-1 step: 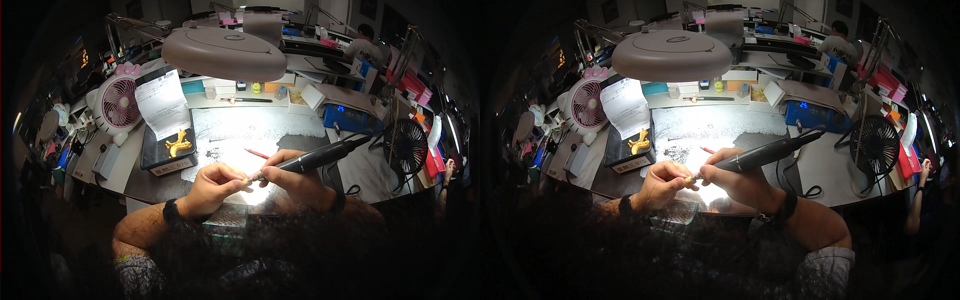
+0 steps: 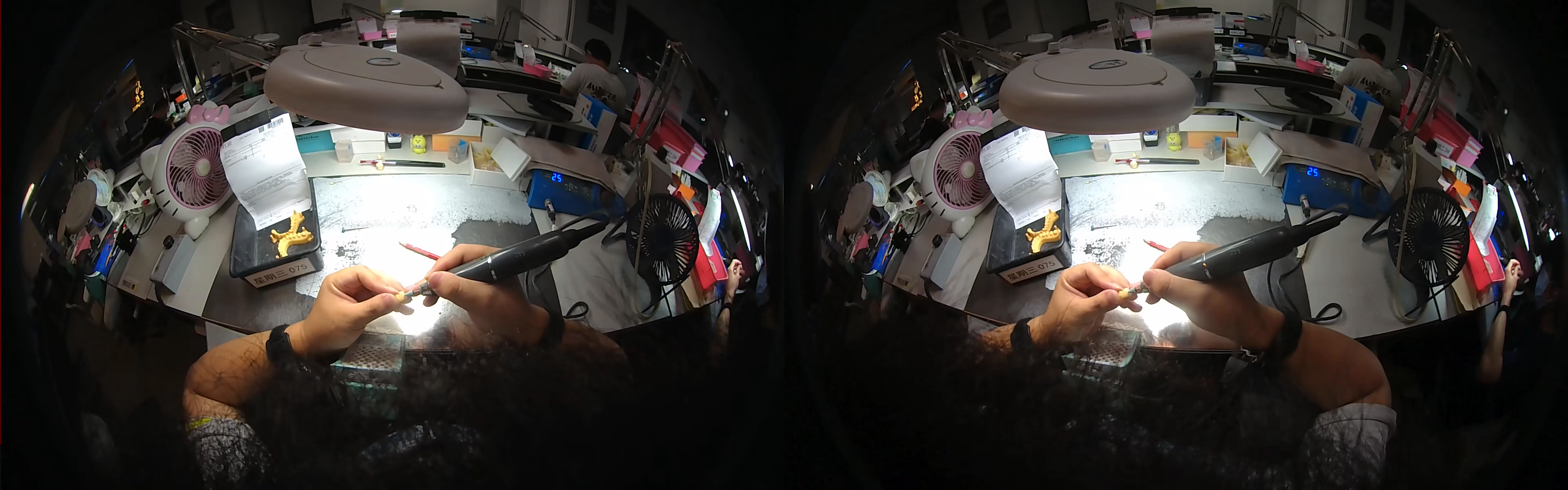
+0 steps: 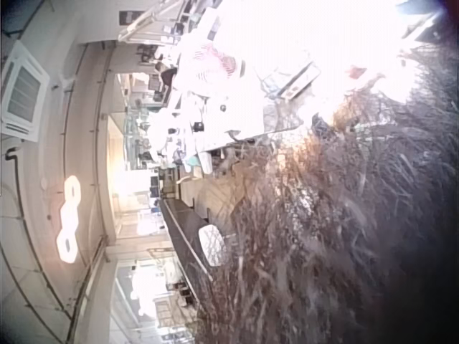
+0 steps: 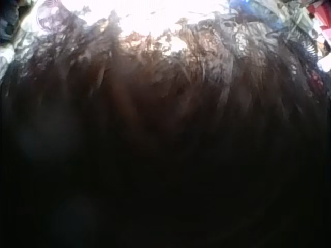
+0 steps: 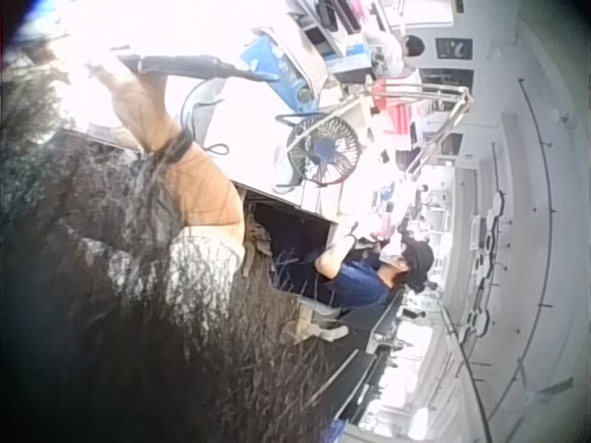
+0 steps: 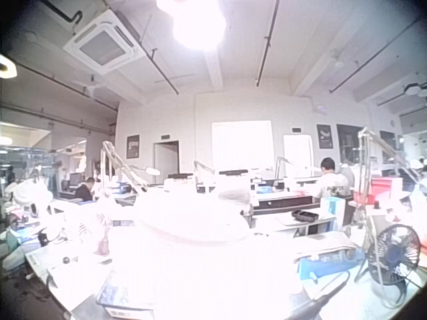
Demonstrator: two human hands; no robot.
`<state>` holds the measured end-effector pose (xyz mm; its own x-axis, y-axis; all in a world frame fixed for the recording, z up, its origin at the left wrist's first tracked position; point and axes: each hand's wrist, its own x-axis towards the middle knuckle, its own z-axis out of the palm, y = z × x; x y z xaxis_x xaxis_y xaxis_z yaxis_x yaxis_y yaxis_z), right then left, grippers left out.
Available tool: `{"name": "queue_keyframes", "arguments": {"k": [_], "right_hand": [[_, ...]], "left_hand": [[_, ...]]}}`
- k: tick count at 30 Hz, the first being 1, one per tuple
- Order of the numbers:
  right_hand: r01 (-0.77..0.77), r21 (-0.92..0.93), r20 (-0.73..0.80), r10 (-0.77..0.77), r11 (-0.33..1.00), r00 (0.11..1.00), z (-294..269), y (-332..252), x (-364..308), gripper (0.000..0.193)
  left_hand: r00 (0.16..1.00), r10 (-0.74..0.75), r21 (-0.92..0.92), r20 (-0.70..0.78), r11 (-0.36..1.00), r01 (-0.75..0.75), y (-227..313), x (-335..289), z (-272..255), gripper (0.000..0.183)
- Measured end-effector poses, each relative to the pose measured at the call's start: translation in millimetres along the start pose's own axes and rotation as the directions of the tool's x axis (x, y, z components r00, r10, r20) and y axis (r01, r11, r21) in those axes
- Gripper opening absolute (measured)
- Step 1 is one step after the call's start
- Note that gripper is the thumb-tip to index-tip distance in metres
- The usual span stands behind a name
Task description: The recorder is using a rotary hand tool to polish or refine a dental mold at a workstation.
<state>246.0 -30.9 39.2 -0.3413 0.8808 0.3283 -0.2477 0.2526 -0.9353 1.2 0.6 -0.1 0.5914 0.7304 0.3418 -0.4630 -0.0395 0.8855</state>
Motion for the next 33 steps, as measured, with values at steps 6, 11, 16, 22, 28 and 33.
{"name": "queue_keyframes", "arguments": {"k": [6,11,16,22,28,33], "right_hand": [[-0.019,0.019,0.002,0.019,1.000,1.000,1,1,0,0.015],[0.009,0.004,-0.001,-0.009,1.000,1.000,0,3,0,0.015],[0.014,-0.007,0.006,-0.014,1.000,1.000,-1,2,0,0.015],[-0.010,0.022,-0.010,0.010,1.000,1.000,1,-1,0,0.016],[0.192,-0.255,-0.113,-0.226,0.948,0.968,0,19,7,0.027],[0.066,-0.072,-0.082,-0.072,0.995,0.994,15,13,2,0.032]], "left_hand": [[1.000,-0.002,-0.011,0.002,1.000,0.002,-1,0,-1,0.008],[1.000,0.001,-0.013,0.006,1.000,-0.001,-1,0,-1,0.008],[1.000,-0.006,0.003,0.004,1.000,0.006,-1,0,-2,0.007],[1.000,0.011,0.045,0.002,0.999,-0.011,-2,-1,-3,0.008],[0.987,0.144,0.264,-0.065,0.957,-0.122,-2,4,3,0.015],[0.890,0.447,0.680,0.093,0.624,-0.385,-2,6,2,0.027]]}}
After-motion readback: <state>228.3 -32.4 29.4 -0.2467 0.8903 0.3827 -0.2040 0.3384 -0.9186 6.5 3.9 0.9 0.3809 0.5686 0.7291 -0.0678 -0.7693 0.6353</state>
